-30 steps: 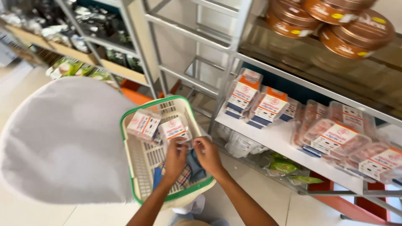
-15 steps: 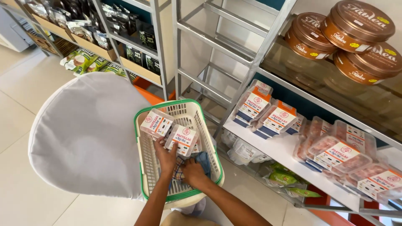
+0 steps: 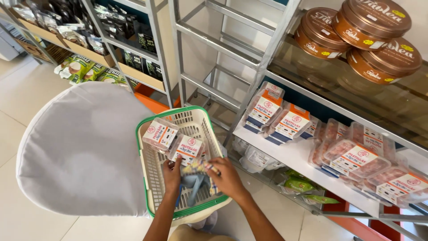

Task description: The person is cleaning a grocery shelf and organizing containers of milk candy.

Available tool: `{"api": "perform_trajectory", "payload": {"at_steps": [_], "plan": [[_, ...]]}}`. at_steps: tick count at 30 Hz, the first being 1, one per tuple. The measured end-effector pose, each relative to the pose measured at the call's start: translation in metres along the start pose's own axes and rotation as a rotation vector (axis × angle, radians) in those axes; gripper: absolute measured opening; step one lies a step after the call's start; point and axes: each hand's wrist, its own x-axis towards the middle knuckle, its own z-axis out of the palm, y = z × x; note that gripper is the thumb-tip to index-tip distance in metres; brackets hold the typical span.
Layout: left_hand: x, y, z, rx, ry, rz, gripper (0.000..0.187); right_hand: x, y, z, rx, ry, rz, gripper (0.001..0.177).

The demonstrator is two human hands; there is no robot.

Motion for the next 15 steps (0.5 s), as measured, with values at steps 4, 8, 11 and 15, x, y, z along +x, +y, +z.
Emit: {"api": "perform_trajectory", "payload": {"at_steps": [4, 8, 11, 15], "plan": [[-0.027, 0.033, 0.002, 0.117, 0.065, 0.17, 0.064, 0.011, -0.017, -0.028, 0.185, 0.187, -0.012, 0.023], [-0.056, 0.072, 0.008, 0.26, 0.141, 0.446, 0.056, 0.021, -0.048, -0.046, 0.306, 0.346, 0.01, 0.026], [-0.064, 0.087, 0.023, 0.022, 0.06, 0.337, 0.052, 0.024, -0.056, -0.033, 0.195, 0.338, -0.083, 0.038], [-0.081, 0.097, 0.042, -0.048, -0.144, 0.64, 0.049, 0.012, -0.076, -0.013, -0.106, 0.132, -0.315, 0.058]]}}
